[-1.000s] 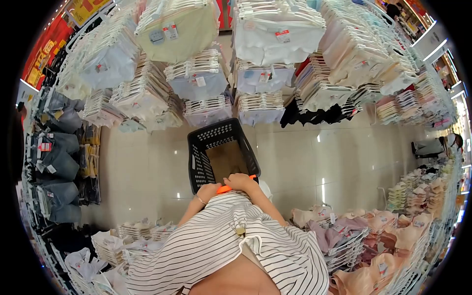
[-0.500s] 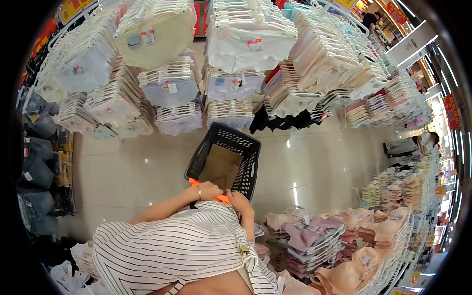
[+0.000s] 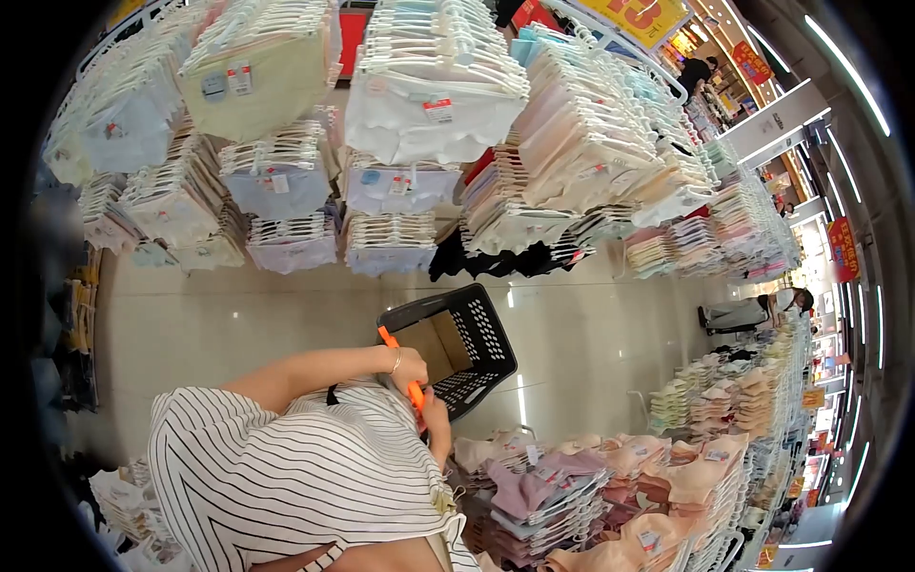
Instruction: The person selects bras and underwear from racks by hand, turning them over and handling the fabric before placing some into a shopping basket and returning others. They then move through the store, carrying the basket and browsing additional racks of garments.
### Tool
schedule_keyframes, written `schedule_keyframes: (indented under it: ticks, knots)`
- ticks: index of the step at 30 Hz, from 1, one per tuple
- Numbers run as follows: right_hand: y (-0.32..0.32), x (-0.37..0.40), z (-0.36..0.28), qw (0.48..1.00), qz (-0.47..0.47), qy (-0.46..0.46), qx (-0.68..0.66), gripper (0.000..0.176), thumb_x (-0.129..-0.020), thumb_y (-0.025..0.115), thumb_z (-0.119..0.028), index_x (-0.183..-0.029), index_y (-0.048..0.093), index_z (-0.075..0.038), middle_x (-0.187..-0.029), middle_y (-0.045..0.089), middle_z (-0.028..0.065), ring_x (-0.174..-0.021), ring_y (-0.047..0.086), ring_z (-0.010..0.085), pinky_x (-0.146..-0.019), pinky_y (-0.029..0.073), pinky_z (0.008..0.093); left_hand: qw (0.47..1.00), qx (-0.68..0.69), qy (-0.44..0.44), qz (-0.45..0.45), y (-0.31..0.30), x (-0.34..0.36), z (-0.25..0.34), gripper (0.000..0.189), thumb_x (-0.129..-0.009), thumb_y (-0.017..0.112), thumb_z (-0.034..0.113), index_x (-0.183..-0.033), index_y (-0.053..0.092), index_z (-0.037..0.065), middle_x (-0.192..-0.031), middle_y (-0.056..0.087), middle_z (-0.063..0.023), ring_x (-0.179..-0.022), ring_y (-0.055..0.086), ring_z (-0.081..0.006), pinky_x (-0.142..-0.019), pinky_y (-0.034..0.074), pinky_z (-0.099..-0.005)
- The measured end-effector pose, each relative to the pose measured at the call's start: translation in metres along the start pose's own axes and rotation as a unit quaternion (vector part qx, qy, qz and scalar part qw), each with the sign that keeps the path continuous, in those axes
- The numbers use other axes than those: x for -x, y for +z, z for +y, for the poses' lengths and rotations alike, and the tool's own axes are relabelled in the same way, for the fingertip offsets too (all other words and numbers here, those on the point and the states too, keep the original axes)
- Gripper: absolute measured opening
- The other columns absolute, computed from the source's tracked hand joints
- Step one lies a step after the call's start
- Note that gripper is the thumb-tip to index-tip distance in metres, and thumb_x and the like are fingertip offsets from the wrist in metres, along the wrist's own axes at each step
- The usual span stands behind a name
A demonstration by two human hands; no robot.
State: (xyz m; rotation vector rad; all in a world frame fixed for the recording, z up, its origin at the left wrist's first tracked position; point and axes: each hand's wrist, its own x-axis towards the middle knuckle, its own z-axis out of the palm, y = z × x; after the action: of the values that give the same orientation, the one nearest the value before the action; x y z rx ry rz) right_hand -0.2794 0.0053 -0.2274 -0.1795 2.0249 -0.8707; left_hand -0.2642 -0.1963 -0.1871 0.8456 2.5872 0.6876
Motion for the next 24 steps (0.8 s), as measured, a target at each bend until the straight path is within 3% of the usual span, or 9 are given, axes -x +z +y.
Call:
schedule_keyframes:
  ticks: [3, 6, 9, 13, 15, 17, 19, 20, 24]
  knots:
    - [0.008, -0.006, -0.002, 0.994, 0.086, -0.065, 0.031, 0.059, -0.095, 0.031, -0.043, -0.070, 0.058, 0.004, -0.054, 0.056, 0.0119, -0.043, 0.053, 0.0222, -0.043, 0.041, 0.0348, 0.999, -0.027, -0.018, -0.036, 0.021, -0.017, -0.020, 0.036, -0.065, 0.066, 0.043, -0.075, 0.063, 0.009, -0.070, 0.064, -0.0100, -0.069, 0.063, -0.0291, -0.062, 0.048, -0.0404]
    - [-0.002, -0.026, 0.012, 0.996, 0.086, -0.013, -0.020, 0.058, -0.095, 0.030, -0.041, -0.068, 0.056, 0.003, -0.053, 0.055, 0.0111, -0.043, 0.052, 0.0222, -0.043, 0.041, 0.0346, 0.990, -0.132, -0.008, 0.037, 0.041, -0.029, -0.027, 0.031, -0.067, 0.065, 0.038, -0.077, 0.061, 0.009, -0.072, 0.061, -0.0048, -0.075, 0.061, -0.0242, -0.070, 0.044, -0.0377]
    - [-0.020, -0.021, -0.017, 0.987, 0.154, -0.038, -0.033, 0.055, -0.095, 0.031, -0.037, -0.068, 0.057, 0.002, -0.055, 0.056, 0.0117, -0.050, 0.055, 0.0213, -0.049, 0.042, 0.0346, 0.970, -0.102, -0.017, 0.219, 0.037, -0.033, -0.029, 0.029, -0.065, 0.068, 0.031, -0.083, 0.057, 0.010, -0.084, 0.055, -0.0046, -0.090, 0.052, -0.0212, -0.081, 0.038, -0.0356]
    - [-0.030, -0.067, 0.019, 0.984, 0.173, -0.009, -0.043, 0.042, -0.092, 0.037, -0.030, -0.071, 0.056, 0.001, -0.054, 0.054, 0.0117, -0.047, 0.053, 0.0208, -0.047, 0.042, 0.0352, 0.970, 0.011, 0.011, 0.242, 0.018, -0.018, -0.038, 0.053, -0.068, 0.068, 0.023, -0.116, 0.052, 0.006, -0.116, 0.053, -0.0100, -0.117, 0.045, -0.0246, -0.106, 0.027, -0.0408]
    - [-0.022, -0.063, 0.015, 0.968, 0.232, -0.044, -0.086, 0.037, -0.089, 0.039, -0.026, -0.070, 0.056, 0.001, -0.055, 0.055, 0.0134, -0.048, 0.055, 0.0218, -0.047, 0.043, 0.0358, 0.977, 0.000, 0.036, 0.211, 0.013, -0.001, -0.053, 0.053, -0.071, 0.063, 0.020, -0.121, 0.050, 0.007, -0.126, 0.049, -0.0098, -0.123, 0.041, -0.0250, -0.105, 0.028, -0.0424]
    - [-0.019, -0.069, 0.023, 0.958, 0.275, -0.033, -0.079, 0.032, -0.088, 0.039, -0.022, -0.072, 0.057, 0.000, -0.055, 0.055, 0.0127, -0.046, 0.056, 0.0215, -0.047, 0.043, 0.0345, 0.993, 0.076, -0.064, 0.070, -0.030, 0.015, -0.051, 0.047, -0.073, 0.061, 0.019, -0.118, 0.053, 0.007, -0.118, 0.055, -0.0103, -0.112, 0.049, -0.0270, -0.094, 0.038, -0.0420]
    - [-0.014, -0.065, 0.024, 0.930, 0.358, -0.081, -0.014, 0.031, -0.088, 0.041, -0.023, -0.074, 0.058, -0.001, -0.054, 0.055, 0.0111, -0.045, 0.056, 0.0206, -0.046, 0.043, 0.0336, 0.963, 0.171, -0.156, 0.136, -0.050, 0.039, -0.065, 0.040, -0.074, 0.062, 0.019, -0.112, 0.056, 0.008, -0.105, 0.060, -0.0108, -0.097, 0.056, -0.0296, -0.081, 0.044, -0.0414]
    - [-0.010, -0.055, 0.020, 0.930, 0.360, -0.063, -0.029, 0.030, -0.088, 0.041, -0.022, -0.074, 0.058, -0.001, -0.054, 0.055, 0.0098, -0.044, 0.055, 0.0191, -0.045, 0.042, 0.0327, 0.929, 0.217, -0.165, 0.252, -0.061, 0.060, -0.066, 0.036, -0.076, 0.062, 0.019, -0.110, 0.057, 0.007, -0.102, 0.061, -0.0109, -0.094, 0.057, -0.0302, -0.080, 0.045, -0.0400]
    - [-0.014, -0.046, 0.006, 0.930, 0.340, -0.075, -0.113, 0.028, -0.089, 0.044, -0.021, -0.072, 0.055, -0.001, -0.052, 0.053, 0.0069, -0.044, 0.053, 0.0153, -0.044, 0.040, 0.0309, 0.743, 0.228, -0.316, 0.544, -0.119, 0.126, -0.095, 0.032, -0.081, 0.064, 0.018, -0.109, 0.059, 0.003, -0.105, 0.062, -0.0110, -0.095, 0.061, -0.0222, -0.081, 0.047, -0.0331]
